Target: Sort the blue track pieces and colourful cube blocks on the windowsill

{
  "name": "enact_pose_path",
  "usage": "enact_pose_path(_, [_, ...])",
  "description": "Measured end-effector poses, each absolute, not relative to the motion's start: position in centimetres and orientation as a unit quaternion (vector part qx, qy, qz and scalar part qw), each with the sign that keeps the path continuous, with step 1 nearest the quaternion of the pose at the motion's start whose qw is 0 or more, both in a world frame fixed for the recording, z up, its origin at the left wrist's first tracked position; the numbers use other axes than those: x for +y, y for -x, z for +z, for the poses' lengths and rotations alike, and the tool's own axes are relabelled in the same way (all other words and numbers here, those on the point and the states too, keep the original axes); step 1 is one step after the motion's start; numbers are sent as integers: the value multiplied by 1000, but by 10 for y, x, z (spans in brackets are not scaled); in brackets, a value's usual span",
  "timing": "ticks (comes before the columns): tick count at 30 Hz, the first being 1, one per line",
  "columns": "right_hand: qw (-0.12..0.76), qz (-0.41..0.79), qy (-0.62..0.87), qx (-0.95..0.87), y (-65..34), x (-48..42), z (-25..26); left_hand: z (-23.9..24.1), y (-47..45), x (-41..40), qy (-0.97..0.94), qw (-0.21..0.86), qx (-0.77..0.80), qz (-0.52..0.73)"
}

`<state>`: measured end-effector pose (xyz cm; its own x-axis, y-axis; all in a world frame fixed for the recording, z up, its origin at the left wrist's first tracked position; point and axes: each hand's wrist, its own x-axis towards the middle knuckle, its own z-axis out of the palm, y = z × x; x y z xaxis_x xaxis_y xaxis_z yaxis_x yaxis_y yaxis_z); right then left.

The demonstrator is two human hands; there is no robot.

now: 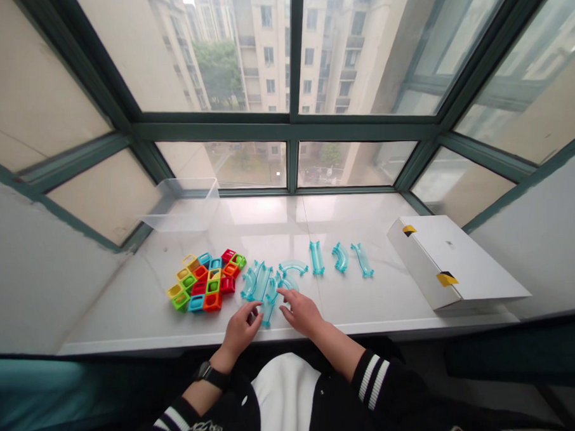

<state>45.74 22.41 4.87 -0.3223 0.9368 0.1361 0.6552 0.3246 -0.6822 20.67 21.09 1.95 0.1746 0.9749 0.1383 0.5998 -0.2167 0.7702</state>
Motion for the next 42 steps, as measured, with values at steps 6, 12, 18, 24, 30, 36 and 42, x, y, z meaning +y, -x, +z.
enact_pose_path(6, [188,245,541,-783,-431,234,48,20,-209,208,-762,248,523,290])
enact_pose_path(12, [206,261,541,-773,-436,237,42,18,-210,210,-768,243,526,272])
enact_pose_path(18, [301,328,550,-707,-450,245,49,18,-210,211,-762,256,534,261])
enact_pose_path(24, [391,424,544,-609,-464,254,64,15,-210,211,-753,261,540,270])
enact_pose_path(30, [452,452,521,-566,-490,251,73,15,-211,211,-751,252,546,273])
enact_pose_path(36, [471,451,528,-544,-523,235,78,25,-212,209,-750,262,550,257])
enact_pose_path(42, [482,434,556,-520,-553,217,75,31,-209,210,-716,324,539,304])
